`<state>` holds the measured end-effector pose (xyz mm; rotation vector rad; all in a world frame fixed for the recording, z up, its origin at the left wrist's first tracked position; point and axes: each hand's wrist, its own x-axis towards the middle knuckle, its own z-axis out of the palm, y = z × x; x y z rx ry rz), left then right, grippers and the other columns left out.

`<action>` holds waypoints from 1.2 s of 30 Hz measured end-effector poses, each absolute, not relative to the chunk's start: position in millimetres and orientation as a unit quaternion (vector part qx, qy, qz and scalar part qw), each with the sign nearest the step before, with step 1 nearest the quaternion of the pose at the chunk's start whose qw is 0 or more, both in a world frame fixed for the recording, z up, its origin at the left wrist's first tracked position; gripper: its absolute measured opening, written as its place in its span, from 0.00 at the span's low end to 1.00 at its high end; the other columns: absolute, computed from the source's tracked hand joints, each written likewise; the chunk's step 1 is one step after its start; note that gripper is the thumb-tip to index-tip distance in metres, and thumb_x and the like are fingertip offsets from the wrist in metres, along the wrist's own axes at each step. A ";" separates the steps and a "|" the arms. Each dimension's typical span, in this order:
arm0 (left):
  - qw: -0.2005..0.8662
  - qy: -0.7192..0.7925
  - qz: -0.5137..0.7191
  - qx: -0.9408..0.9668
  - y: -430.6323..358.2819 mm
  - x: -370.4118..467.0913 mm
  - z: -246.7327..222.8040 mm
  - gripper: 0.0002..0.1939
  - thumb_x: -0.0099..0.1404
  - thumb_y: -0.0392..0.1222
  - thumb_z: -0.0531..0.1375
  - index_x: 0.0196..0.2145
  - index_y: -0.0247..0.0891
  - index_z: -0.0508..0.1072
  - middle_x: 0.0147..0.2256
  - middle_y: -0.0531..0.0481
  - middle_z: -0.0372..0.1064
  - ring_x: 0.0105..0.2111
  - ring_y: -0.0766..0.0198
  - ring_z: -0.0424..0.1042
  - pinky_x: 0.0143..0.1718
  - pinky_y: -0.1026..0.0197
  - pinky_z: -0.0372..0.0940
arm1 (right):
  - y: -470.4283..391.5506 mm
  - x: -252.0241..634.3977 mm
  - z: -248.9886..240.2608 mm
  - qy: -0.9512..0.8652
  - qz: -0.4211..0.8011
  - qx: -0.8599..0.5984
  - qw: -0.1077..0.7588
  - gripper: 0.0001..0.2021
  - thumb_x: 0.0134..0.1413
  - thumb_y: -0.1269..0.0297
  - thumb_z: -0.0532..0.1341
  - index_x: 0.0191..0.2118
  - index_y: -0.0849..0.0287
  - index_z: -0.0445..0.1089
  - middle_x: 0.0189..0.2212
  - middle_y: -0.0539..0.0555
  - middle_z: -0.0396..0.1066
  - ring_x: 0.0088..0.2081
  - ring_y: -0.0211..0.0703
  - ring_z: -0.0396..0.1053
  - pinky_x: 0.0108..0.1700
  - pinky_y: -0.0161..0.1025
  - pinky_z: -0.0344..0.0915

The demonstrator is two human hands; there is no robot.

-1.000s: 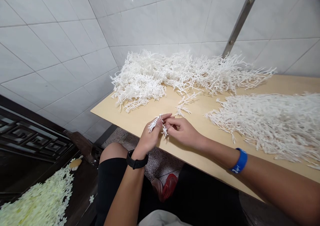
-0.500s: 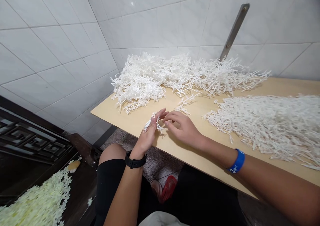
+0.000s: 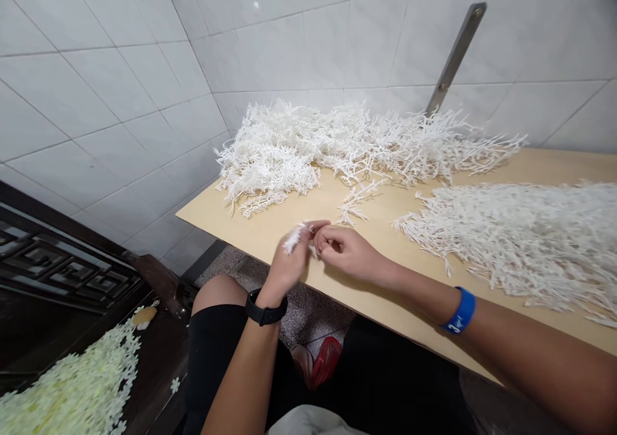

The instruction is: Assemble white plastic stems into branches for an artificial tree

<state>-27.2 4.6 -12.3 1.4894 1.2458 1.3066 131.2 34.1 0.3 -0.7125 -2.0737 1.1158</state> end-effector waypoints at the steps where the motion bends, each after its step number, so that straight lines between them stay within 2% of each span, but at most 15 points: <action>1: 0.384 0.509 0.538 0.551 5.6 -28.5 -14.5 0.27 0.71 0.61 0.48 0.46 0.37 0.76 0.43 0.42 0.79 0.48 0.54 0.76 0.53 0.52 0.67 | 32.3 131.1 -0.2 -0.812 0.404 -0.253 0.337 0.11 0.52 0.74 0.55 0.22 0.57 0.57 0.28 0.51 0.66 0.33 0.41 0.64 0.37 0.39 0.61; 3: 0.382 0.534 0.571 0.493 7.2 -30.5 -18.1 0.29 0.70 0.63 0.48 0.43 0.36 0.77 0.39 0.42 0.80 0.43 0.54 0.78 0.48 0.52 0.69 | 30.5 131.8 -1.1 -0.853 0.332 -0.220 0.337 0.10 0.50 0.76 0.56 0.23 0.57 0.59 0.32 0.54 0.68 0.38 0.44 0.67 0.42 0.41 0.63; 4: 0.391 0.530 0.576 0.484 7.8 -31.1 -19.2 0.29 0.70 0.63 0.48 0.43 0.36 0.76 0.39 0.42 0.80 0.44 0.54 0.78 0.49 0.52 0.69 | 31.0 132.7 -1.2 -0.871 0.286 -0.220 0.333 0.09 0.51 0.76 0.56 0.24 0.57 0.61 0.32 0.54 0.69 0.39 0.45 0.67 0.43 0.41 0.64; 8: 0.459 0.449 0.563 0.520 7.9 -30.4 -18.5 0.30 0.72 0.62 0.44 0.52 0.39 0.74 0.55 0.42 0.73 0.57 0.54 0.69 0.61 0.50 0.60 | 40.7 140.0 0.6 -0.889 0.116 -0.309 0.317 0.09 0.59 0.71 0.56 0.29 0.61 0.70 0.34 0.58 0.71 0.38 0.47 0.67 0.43 0.45 0.63; 10: 0.472 0.433 0.547 0.539 7.0 -30.1 -16.2 0.30 0.73 0.61 0.42 0.56 0.43 0.71 0.60 0.45 0.68 0.61 0.55 0.65 0.64 0.50 0.56 | 45.3 143.1 1.7 -0.880 0.086 -0.342 0.317 0.11 0.61 0.70 0.55 0.33 0.61 0.74 0.37 0.59 0.72 0.39 0.48 0.67 0.45 0.48 0.62; 12: 0.471 0.434 0.524 0.562 5.5 -30.4 -13.3 0.29 0.74 0.60 0.41 0.59 0.45 0.68 0.62 0.47 0.64 0.63 0.56 0.63 0.66 0.50 0.53 | 46.6 143.4 2.3 -0.870 0.123 -0.335 0.341 0.10 0.62 0.69 0.56 0.37 0.60 0.76 0.40 0.58 0.73 0.42 0.48 0.68 0.48 0.48 0.62; 14: 0.461 0.439 0.497 0.589 3.8 -31.0 -10.2 0.29 0.74 0.60 0.41 0.61 0.46 0.67 0.64 0.48 0.61 0.64 0.56 0.60 0.67 0.51 0.52 | 44.7 140.6 2.2 -0.851 0.219 -0.308 0.365 0.07 0.60 0.67 0.60 0.39 0.59 0.76 0.41 0.57 0.74 0.44 0.47 0.69 0.49 0.46 0.63; 18: 0.454 0.440 0.444 0.635 1.0 -30.9 -5.4 0.28 0.74 0.58 0.42 0.62 0.47 0.65 0.64 0.50 0.61 0.66 0.56 0.57 0.66 0.52 0.53 | 38.9 132.0 0.7 -0.816 0.359 -0.278 0.358 0.04 0.57 0.66 0.63 0.34 0.59 0.74 0.38 0.55 0.72 0.42 0.45 0.69 0.44 0.41 0.65; 22: 0.417 0.456 0.475 0.626 0.4 -28.9 -6.4 0.28 0.74 0.58 0.44 0.59 0.41 0.69 0.60 0.46 0.67 0.61 0.54 0.65 0.63 0.50 0.58 | 36.8 127.4 1.3 -0.804 0.378 -0.287 0.359 0.10 0.58 0.69 0.57 0.25 0.59 0.67 0.29 0.51 0.67 0.32 0.39 0.64 0.36 0.38 0.60; 27: 0.378 0.474 0.500 0.619 0.3 -26.0 -8.6 0.27 0.74 0.57 0.46 0.54 0.38 0.74 0.56 0.43 0.72 0.57 0.53 0.69 0.61 0.51 0.61 | 36.9 125.5 1.3 -0.800 0.388 -0.306 0.340 0.11 0.53 0.72 0.56 0.22 0.59 0.59 0.25 0.49 0.62 0.29 0.38 0.59 0.33 0.36 0.55; 30: 0.393 0.476 0.482 0.622 -0.8 -25.8 -5.8 0.27 0.74 0.57 0.44 0.55 0.39 0.73 0.58 0.45 0.70 0.59 0.55 0.67 0.62 0.52 0.59 | 36.9 126.6 -1.3 -0.803 0.364 -0.327 0.339 0.10 0.56 0.69 0.57 0.24 0.59 0.62 0.25 0.49 0.63 0.28 0.38 0.58 0.32 0.37 0.54; 34: 0.421 0.459 0.450 0.640 -1.4 -27.4 -2.1 0.27 0.75 0.56 0.43 0.61 0.43 0.67 0.63 0.49 0.63 0.64 0.57 0.61 0.66 0.53 0.55 | 37.0 129.4 -3.5 -0.810 0.342 -0.314 0.358 0.03 0.57 0.67 0.59 0.35 0.60 0.69 0.31 0.51 0.67 0.32 0.39 0.61 0.34 0.37 0.56; 36: 0.432 0.448 0.443 0.646 -0.8 -28.2 -2.3 0.26 0.75 0.56 0.43 0.63 0.46 0.64 0.65 0.52 0.60 0.65 0.57 0.58 0.67 0.53 0.53 | 37.1 129.8 -3.7 -0.811 0.356 -0.291 0.362 0.03 0.57 0.68 0.59 0.35 0.60 0.70 0.32 0.52 0.67 0.33 0.40 0.62 0.35 0.37 0.57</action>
